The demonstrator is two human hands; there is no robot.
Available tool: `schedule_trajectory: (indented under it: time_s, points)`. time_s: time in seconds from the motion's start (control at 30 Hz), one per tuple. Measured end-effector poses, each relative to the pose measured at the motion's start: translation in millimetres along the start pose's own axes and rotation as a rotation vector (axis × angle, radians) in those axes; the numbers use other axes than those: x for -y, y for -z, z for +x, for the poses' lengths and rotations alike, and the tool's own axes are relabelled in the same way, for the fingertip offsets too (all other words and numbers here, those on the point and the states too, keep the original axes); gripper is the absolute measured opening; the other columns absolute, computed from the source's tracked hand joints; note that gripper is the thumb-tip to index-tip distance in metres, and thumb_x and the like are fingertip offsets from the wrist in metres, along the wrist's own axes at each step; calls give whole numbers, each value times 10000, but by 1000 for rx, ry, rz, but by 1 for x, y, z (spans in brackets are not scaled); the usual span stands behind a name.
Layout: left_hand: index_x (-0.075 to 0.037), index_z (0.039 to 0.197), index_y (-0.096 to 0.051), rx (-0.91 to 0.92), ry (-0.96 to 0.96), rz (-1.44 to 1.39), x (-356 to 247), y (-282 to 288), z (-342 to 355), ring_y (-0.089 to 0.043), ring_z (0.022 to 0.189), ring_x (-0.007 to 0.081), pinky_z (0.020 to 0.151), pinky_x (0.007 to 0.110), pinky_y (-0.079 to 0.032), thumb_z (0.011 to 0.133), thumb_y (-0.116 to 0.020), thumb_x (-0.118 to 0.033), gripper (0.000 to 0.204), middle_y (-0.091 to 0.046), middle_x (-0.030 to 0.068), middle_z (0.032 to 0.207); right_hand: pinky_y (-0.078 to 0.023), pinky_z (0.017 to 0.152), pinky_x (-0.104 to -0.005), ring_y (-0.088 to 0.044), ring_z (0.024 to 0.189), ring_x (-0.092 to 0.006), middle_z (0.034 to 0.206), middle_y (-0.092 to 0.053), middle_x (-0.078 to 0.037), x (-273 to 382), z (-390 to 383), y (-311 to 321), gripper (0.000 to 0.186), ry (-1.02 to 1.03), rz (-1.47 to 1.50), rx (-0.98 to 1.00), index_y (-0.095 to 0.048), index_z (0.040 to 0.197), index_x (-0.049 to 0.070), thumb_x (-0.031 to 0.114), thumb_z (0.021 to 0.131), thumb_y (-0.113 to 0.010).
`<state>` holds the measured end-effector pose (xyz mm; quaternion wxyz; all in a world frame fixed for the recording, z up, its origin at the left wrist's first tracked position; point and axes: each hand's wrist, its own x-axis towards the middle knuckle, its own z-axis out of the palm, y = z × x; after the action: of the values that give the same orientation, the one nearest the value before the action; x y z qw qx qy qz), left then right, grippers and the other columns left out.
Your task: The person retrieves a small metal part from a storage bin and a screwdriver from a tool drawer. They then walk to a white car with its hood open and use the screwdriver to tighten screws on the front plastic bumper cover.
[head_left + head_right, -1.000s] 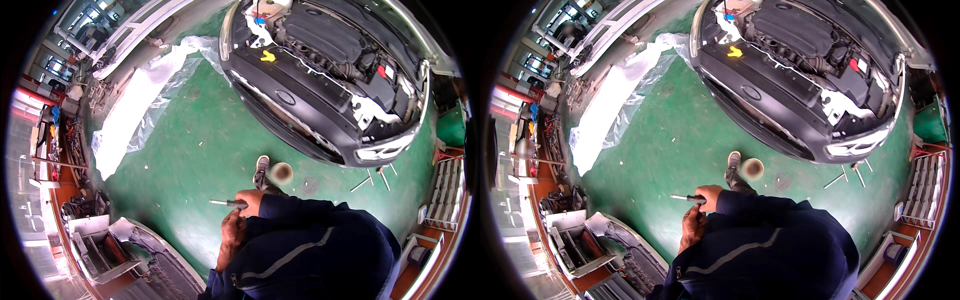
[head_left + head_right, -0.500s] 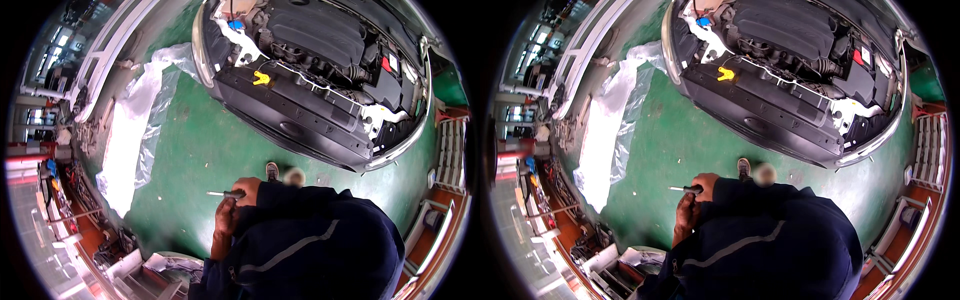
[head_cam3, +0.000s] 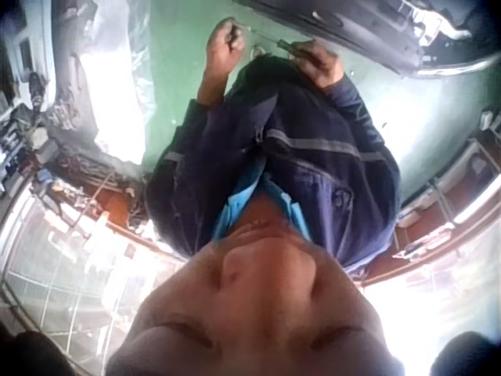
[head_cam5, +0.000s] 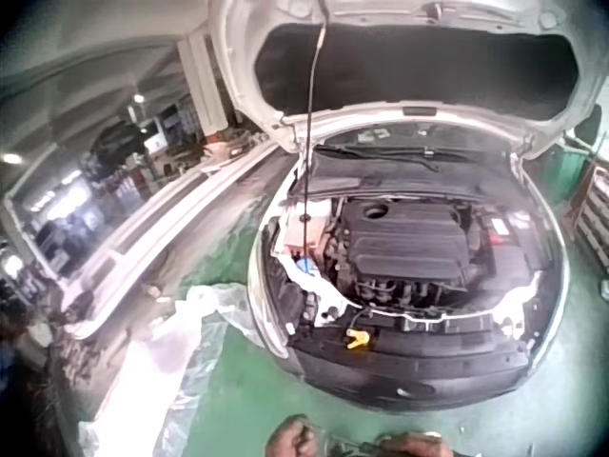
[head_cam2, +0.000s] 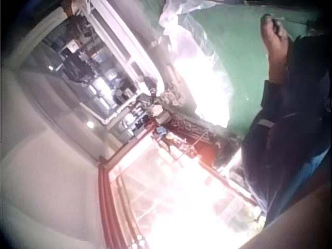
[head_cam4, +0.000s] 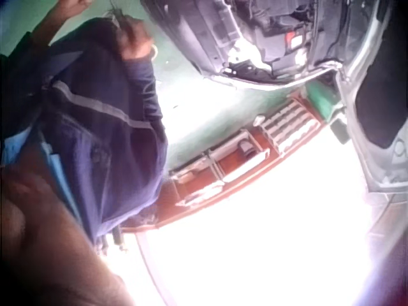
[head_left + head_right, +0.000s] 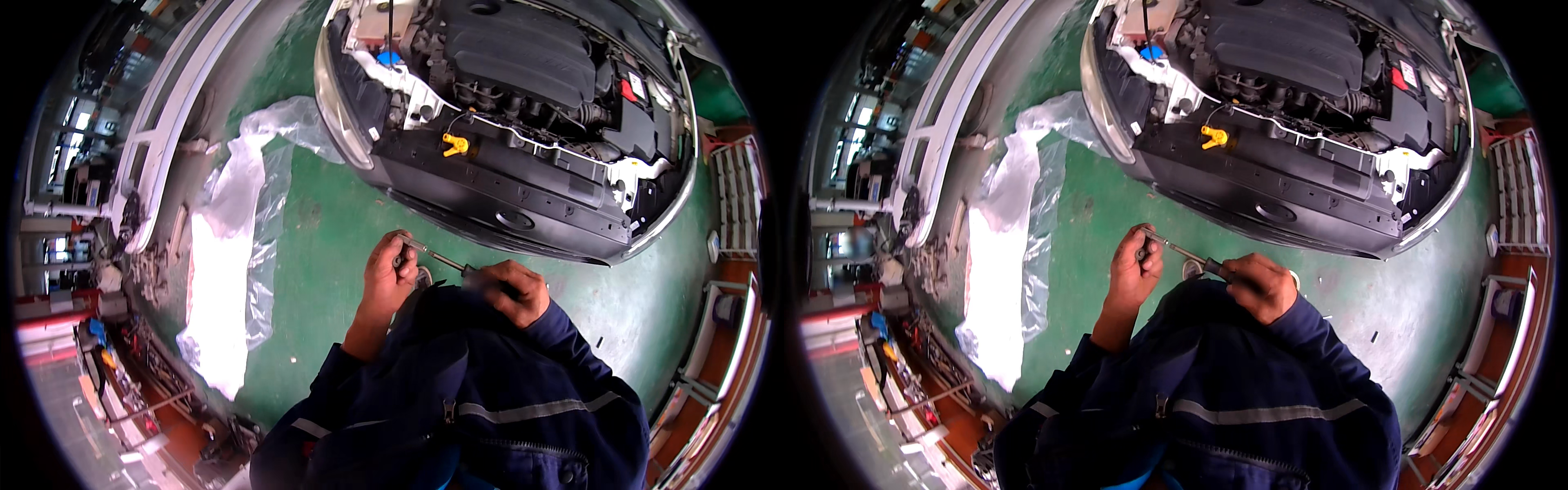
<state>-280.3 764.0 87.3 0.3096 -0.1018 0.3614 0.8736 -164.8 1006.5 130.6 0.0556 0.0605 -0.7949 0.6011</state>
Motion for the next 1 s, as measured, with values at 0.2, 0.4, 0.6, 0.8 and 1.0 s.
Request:
schedule_trajectory:
  time_s: [0.2,0.4,0.6,0.8,1.0]
  points:
    - [-53,1125,-567,100,87,41,-26,12,28,-410,574,67,485,204,-297,998,-526,-222,216,-551,15,816,-507,764,-342,-653,851,-268,917,-648,-130,9,9,-36,287,-105,20,-147,-657,1059,-23,-2,773,-653]
    - [-40,1125,-582,300,64,348,-47,26,44,-411,577,71,496,209,-317,1003,-508,-174,196,-571,26,806,-504,776,-319,-653,862,-234,927,-664,-140,5,0,-63,285,-318,292,-257,-656,1063,-45,7,783,-641]
    - [-24,1109,-587,280,82,262,-33,19,50,-439,585,65,496,196,-313,1003,-501,-146,183,-576,44,790,-512,789,-325,-663,873,-254,939,-669,-142,23,0,-69,289,-354,99,-300,-658,1063,-51,23,784,-660]
    - [-31,1112,-594,202,216,222,-19,24,51,-459,612,76,512,212,-341,1008,-525,-202,212,-568,50,817,-510,789,-323,-646,875,-220,1017,-677,-118,9,-10,-67,385,-406,128,-268,-622,1150,-41,21,772,-664]
    - [-8,1131,-599,30,445,38,-10,53,65,-567,717,147,587,249,-449,1023,-494,-308,336,-636,99,930,-506,775,-290,-602,833,-154,1015,-680,-79,11,-23,-62,466,-590,362,-437,-586,1228,-33,3,768,-649]
